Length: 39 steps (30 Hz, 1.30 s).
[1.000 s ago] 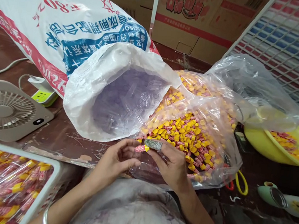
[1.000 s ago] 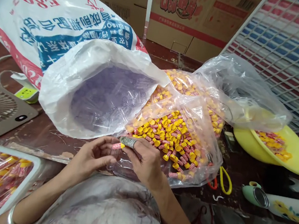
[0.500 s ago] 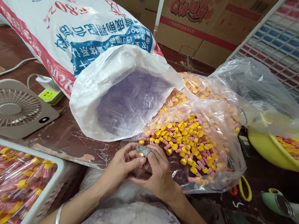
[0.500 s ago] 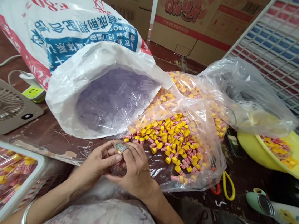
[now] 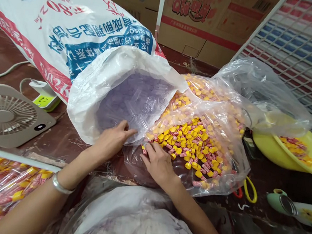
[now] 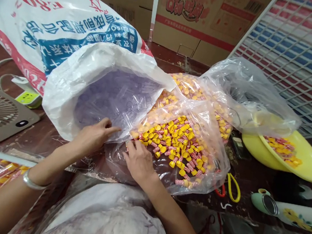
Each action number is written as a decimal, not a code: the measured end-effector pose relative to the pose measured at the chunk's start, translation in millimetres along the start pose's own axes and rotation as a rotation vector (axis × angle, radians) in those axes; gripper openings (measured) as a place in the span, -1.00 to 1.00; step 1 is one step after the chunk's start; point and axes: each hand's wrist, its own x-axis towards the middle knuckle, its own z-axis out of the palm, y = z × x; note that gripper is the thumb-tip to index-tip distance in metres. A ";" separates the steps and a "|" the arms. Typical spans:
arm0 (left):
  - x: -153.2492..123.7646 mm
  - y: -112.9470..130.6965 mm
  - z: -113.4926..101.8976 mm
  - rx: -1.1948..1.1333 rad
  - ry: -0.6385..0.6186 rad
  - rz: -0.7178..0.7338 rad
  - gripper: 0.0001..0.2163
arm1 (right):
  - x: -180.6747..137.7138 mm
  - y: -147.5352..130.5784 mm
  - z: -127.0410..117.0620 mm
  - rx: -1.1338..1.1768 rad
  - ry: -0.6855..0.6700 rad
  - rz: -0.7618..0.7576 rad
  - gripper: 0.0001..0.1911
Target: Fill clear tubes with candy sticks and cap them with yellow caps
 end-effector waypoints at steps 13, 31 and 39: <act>-44.0 41.0 -10.7 -0.895 -0.035 -0.012 -0.74 | -19.5 10.2 -20.8 0.835 0.467 0.225 -0.80; -29.5 72.9 -4.8 -1.471 -0.337 -0.097 -0.75 | -29.7 -1.4 -34.5 0.394 0.257 -0.233 -0.30; 35.8 35.3 -27.7 0.026 0.197 0.078 -0.75 | -25.5 51.8 -37.7 0.103 0.203 0.111 -0.94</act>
